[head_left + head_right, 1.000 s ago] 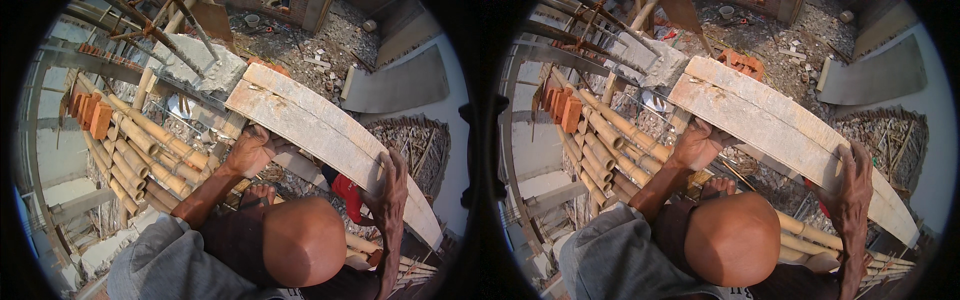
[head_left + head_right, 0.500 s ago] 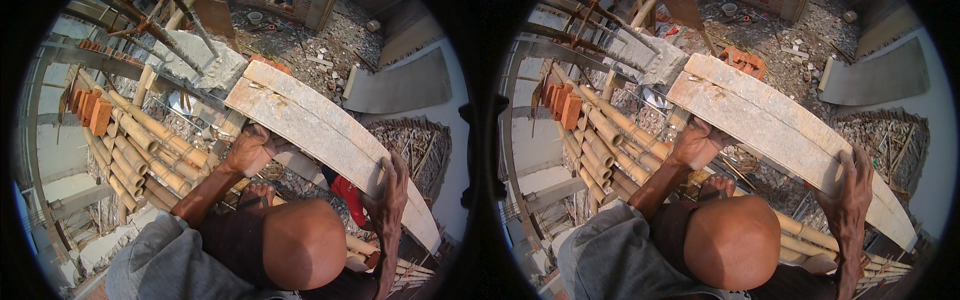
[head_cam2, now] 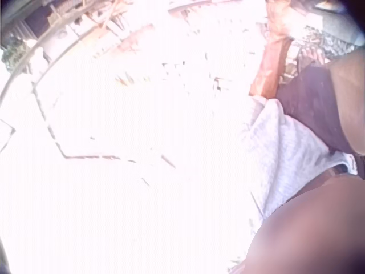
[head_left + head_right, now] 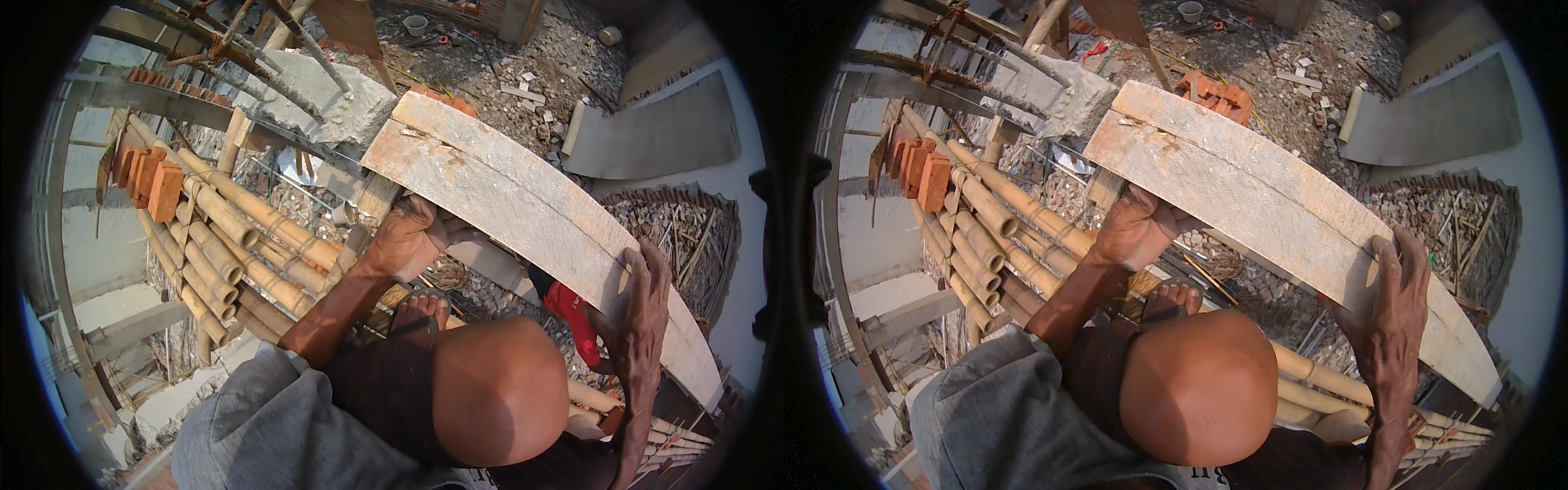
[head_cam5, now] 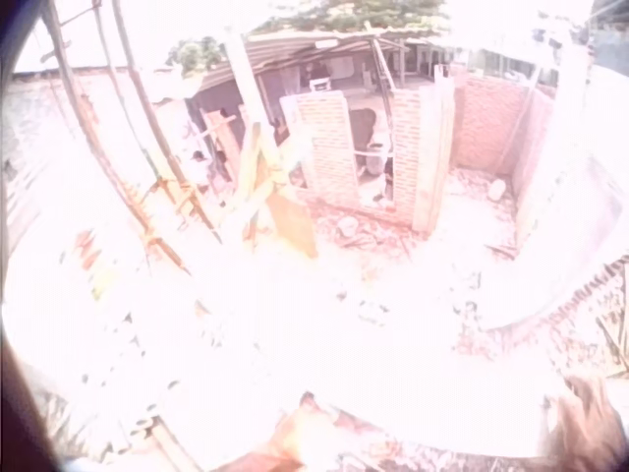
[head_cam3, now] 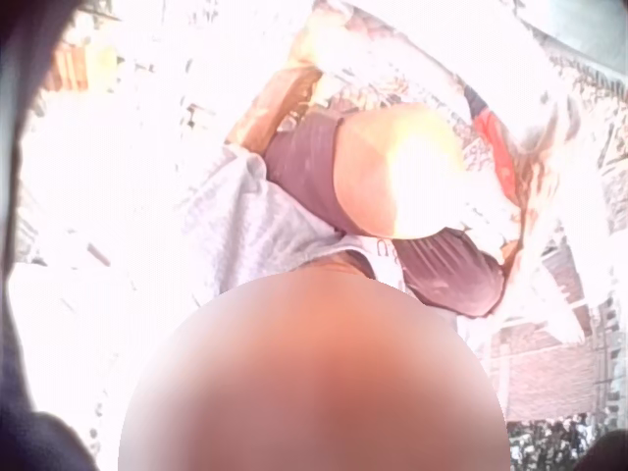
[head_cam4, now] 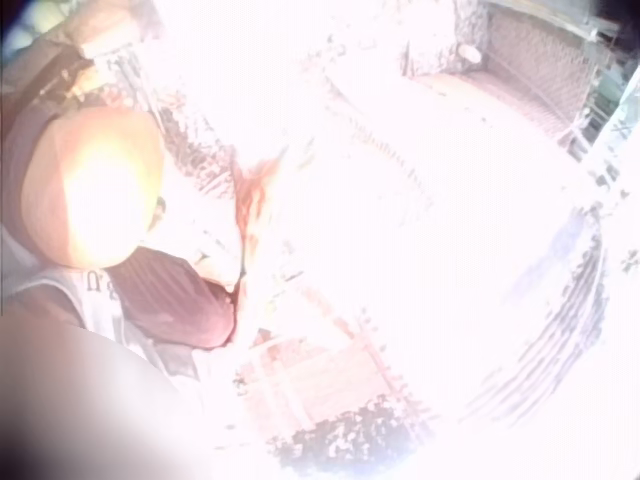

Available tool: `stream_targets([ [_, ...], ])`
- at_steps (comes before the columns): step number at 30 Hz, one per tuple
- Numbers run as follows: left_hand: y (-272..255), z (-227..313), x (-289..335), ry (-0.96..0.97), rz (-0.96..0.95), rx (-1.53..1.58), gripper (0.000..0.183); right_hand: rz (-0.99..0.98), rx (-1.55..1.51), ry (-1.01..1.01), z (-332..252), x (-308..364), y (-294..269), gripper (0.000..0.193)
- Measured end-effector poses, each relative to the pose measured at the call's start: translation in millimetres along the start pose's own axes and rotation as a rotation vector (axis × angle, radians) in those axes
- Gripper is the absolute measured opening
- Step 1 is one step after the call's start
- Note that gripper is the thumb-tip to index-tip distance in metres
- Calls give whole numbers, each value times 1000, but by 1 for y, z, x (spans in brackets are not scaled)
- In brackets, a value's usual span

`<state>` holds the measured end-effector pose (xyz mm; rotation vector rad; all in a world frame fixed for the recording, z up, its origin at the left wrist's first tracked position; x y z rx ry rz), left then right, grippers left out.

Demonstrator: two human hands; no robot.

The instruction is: The person positions a long wooden plank against a concrete column on bamboo scaffolding, then uses a hammer to drive nails into the plank to secure it. The plank is adjusted and nailed in place to serve as formwork.

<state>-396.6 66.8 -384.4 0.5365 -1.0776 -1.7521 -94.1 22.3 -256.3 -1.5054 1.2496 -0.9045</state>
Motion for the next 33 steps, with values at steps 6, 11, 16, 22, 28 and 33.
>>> stream_targets([
  [6,2,2,7,-73,1,-21,30,2,-101,17,0,3,-29,106],
  [11,7,-5,13,-151,-137,-482,59,272,-386,150,12,19,-75,23],
  [16,33,7,-14,-120,-243,-1103,58,60,-1197,113,10,52,-107,30],
  [22,50,35,-25,45,-211,-1621,57,279,-1449,-451,-22,75,-158,33],
  [28,60,44,-29,106,-190,-1806,56,566,-1338,-626,-34,99,-164,29],
  [33,66,50,-28,140,-188,-1899,55,680,-1306,-607,-27,103,-158,27],
])
Point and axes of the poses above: each hand's wrist, its own x-axis away from the middle knuckle, its own y-axis out of the palm, z = x × y, the point moved 1 cm from there along -x, towards the middle knuckle, and after that the axes turned 5 degrees about -x, right-handed, at the moved point
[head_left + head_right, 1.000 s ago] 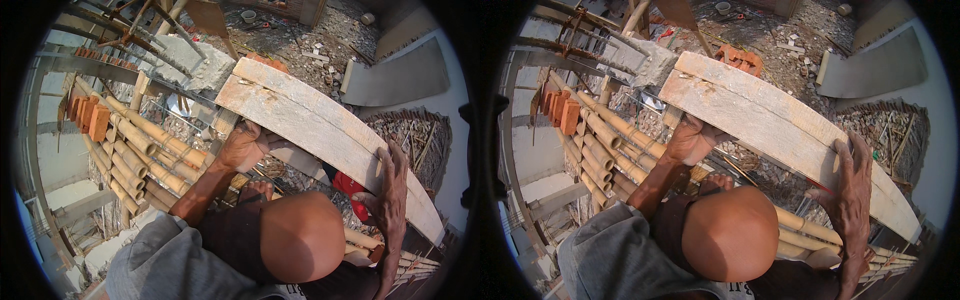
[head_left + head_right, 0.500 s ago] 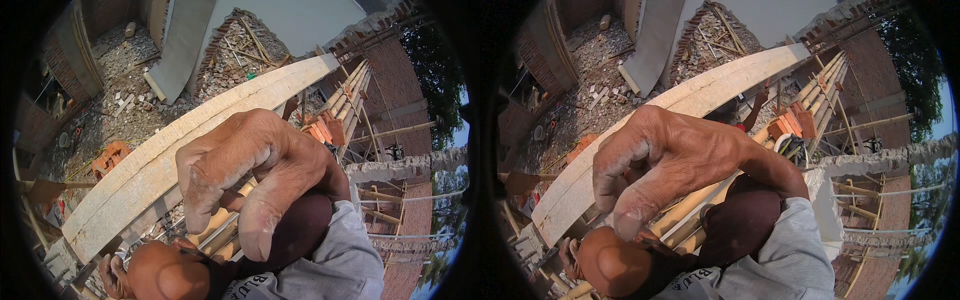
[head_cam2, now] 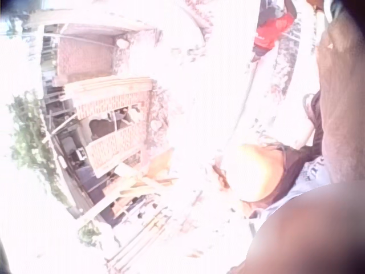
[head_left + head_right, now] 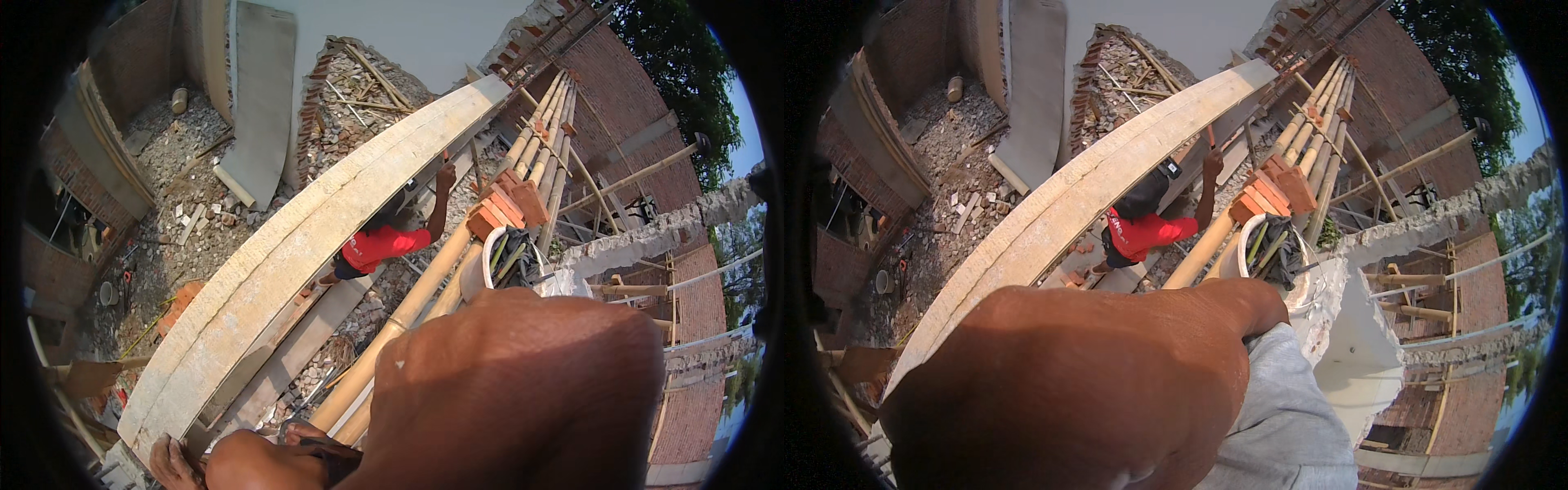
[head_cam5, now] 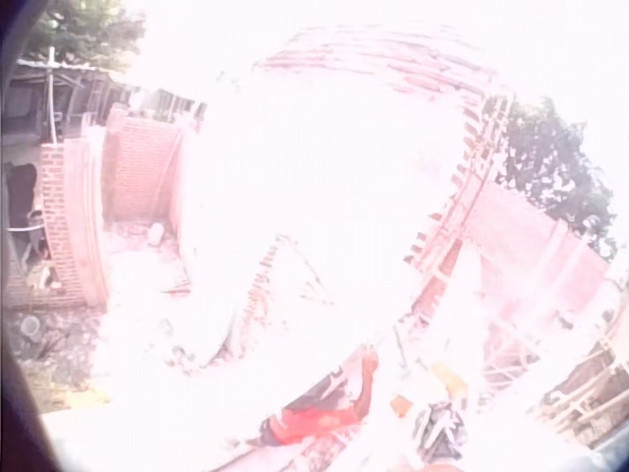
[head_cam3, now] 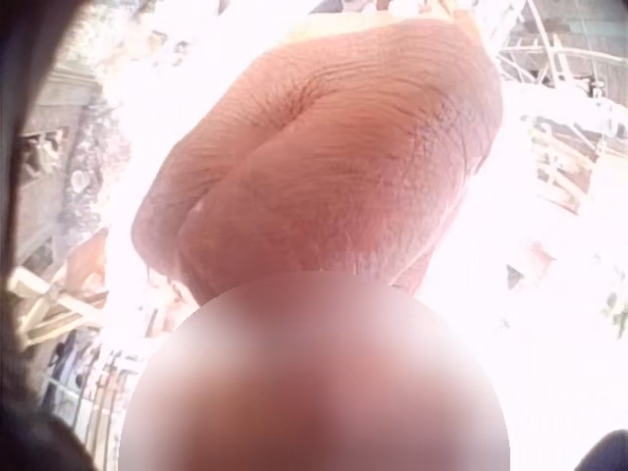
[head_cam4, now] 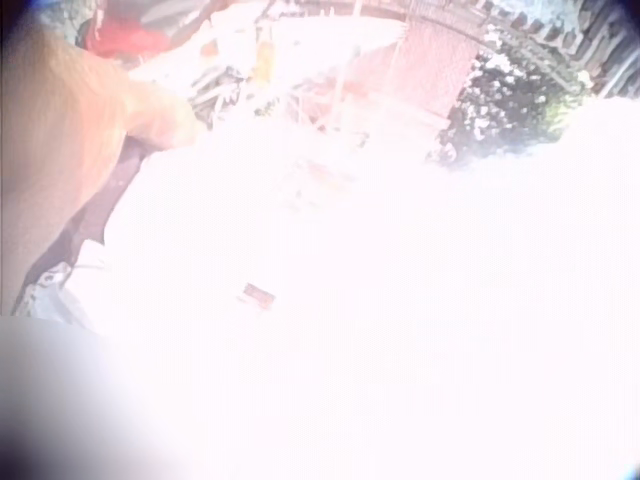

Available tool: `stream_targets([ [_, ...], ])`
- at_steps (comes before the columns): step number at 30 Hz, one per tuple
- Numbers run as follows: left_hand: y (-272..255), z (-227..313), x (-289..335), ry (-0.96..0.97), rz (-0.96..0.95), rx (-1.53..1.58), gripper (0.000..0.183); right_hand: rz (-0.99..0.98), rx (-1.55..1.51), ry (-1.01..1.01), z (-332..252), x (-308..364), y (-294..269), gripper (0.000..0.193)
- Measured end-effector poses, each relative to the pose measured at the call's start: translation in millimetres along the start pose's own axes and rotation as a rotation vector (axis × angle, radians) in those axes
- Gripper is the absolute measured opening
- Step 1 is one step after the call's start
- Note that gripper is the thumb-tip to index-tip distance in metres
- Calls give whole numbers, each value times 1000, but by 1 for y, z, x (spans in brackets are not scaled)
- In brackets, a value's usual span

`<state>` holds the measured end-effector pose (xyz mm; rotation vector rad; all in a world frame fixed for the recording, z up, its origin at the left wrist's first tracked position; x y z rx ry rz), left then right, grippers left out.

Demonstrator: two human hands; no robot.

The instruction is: The person positions a long wooden plank against a concrete column on bamboo scaffolding, then uses a hammer to drive nails into the plank to secure it. The plank is adjusted and nailed in place to serve as formwork.

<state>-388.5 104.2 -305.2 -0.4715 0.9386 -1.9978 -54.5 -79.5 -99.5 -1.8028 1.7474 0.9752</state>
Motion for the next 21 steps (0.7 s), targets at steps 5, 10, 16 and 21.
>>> stream_targets([
  [5,-6,9,-1,36,7,-84,54,196,5,153,22,2,-12,26],
  [10,-13,18,-1,76,47,-260,54,348,143,421,38,3,-30,31],
  [16,-20,25,-2,125,80,-423,53,215,219,457,52,2,-32,30],
  [21,-24,29,-7,157,100,-498,52,-19,361,674,40,6,-39,34],
])
Point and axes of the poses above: each hand's wrist, its own x-axis away from the middle knuckle, its own y-axis out of the palm, z = x × y, the point moved 1 cm from there along -x, towards the middle knuckle, and after that the axes turned 5 degrees about -x, right-handed, at the moved point
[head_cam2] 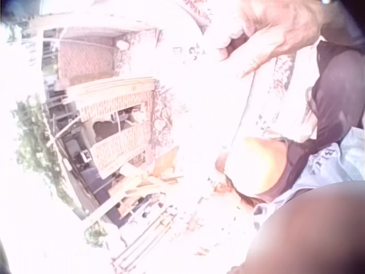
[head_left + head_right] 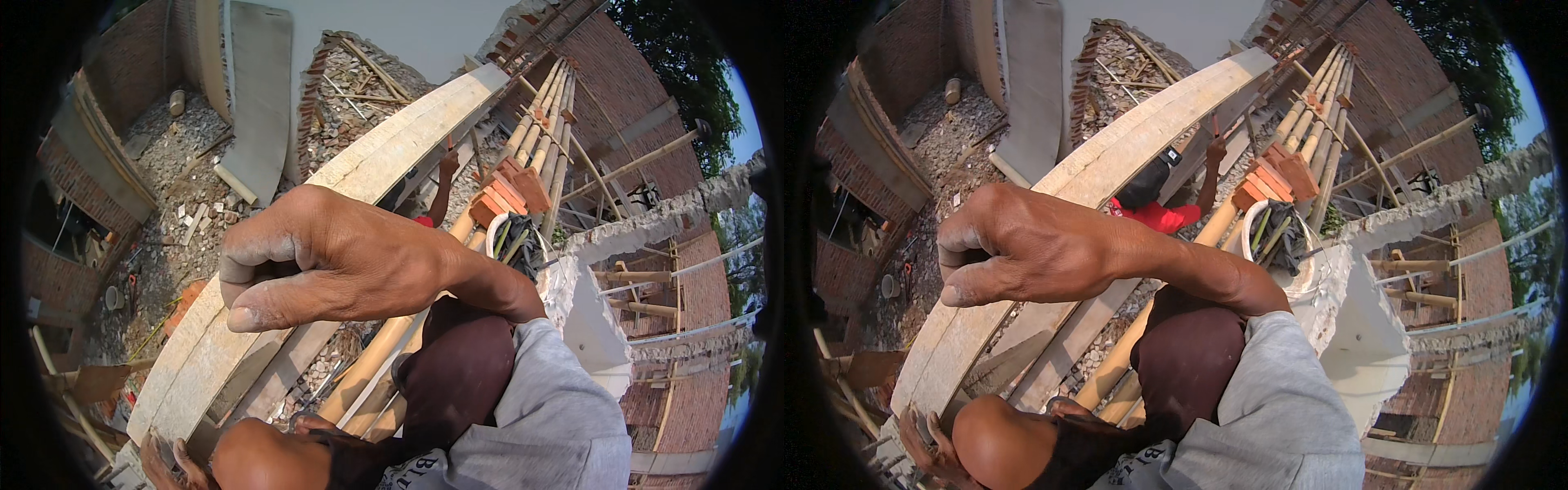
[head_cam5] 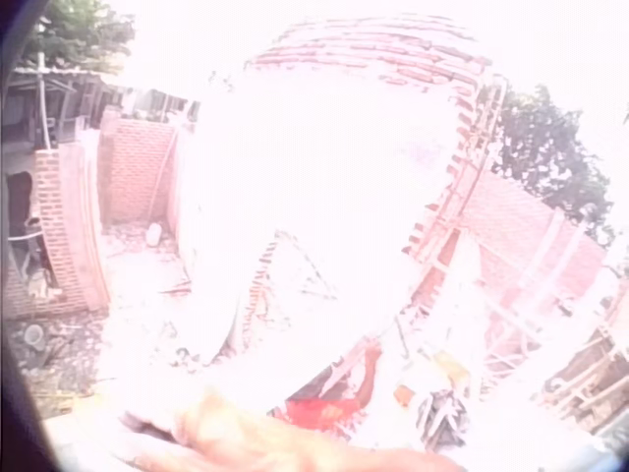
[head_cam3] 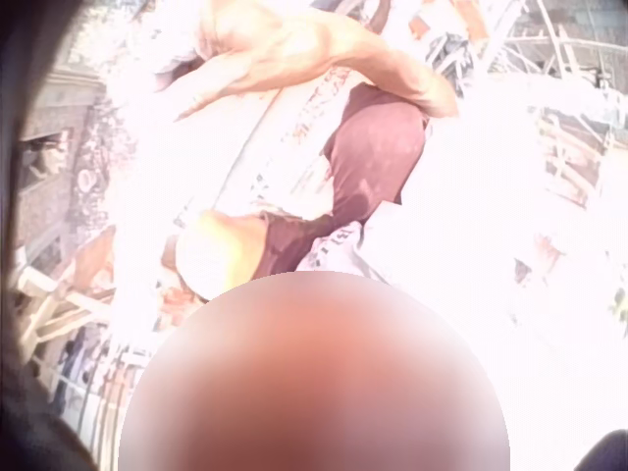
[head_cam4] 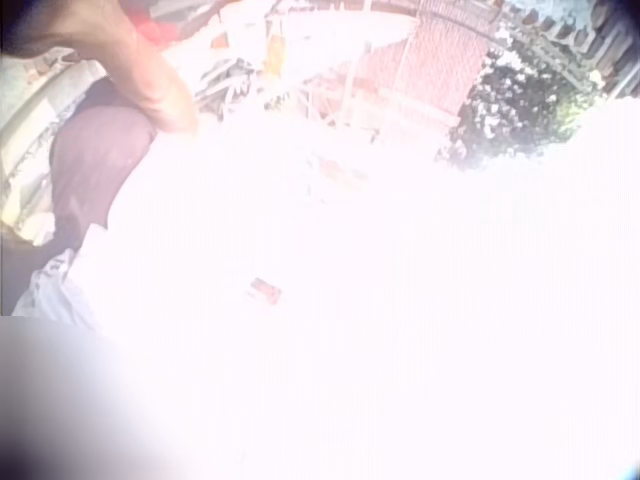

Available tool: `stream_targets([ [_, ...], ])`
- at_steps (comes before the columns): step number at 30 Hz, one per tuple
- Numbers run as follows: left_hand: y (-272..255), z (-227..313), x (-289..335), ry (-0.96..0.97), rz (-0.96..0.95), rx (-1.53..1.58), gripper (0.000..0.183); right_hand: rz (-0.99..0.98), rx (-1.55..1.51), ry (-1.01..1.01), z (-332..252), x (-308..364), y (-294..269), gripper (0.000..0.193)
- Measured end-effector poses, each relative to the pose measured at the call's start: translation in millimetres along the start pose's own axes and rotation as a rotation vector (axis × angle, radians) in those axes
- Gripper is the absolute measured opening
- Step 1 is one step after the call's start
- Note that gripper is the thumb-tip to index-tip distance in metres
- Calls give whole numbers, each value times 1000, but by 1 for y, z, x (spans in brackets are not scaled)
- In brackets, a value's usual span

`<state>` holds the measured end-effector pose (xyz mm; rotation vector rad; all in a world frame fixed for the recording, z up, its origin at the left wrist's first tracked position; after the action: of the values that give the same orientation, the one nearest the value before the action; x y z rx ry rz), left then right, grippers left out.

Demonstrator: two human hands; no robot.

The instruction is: The person positions a long wooden plank against a concrete column on bamboo scaffolding, then uses a hammer to drive nails into the plank to secure it. The plank is adjusted and nailed in place to serve as formwork.

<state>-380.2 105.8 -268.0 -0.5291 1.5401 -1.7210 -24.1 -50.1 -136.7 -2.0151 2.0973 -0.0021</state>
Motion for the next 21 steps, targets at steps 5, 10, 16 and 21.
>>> stream_targets([
  [5,-4,-3,-5,28,20,-39,51,-250,303,95,6,8,-3,35],
  [10,-5,-3,-11,67,40,-55,51,-230,359,186,20,22,-9,38],
  [16,-10,4,-19,66,23,-52,51,196,452,336,38,98,-32,38],
  [21,-11,9,-25,35,-27,-67,49,803,614,779,53,247,-82,33],
])
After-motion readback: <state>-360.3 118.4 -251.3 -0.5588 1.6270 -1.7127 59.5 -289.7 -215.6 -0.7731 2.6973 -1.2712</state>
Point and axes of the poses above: each hand's wrist, its own x-axis away from the middle knuckle, its own y-axis out of the palm, z = x × y, the point moved 1 cm from there along -x, towards the middle knuckle, and after that the axes turned 5 degrees about -x, right-handed, at the moved point
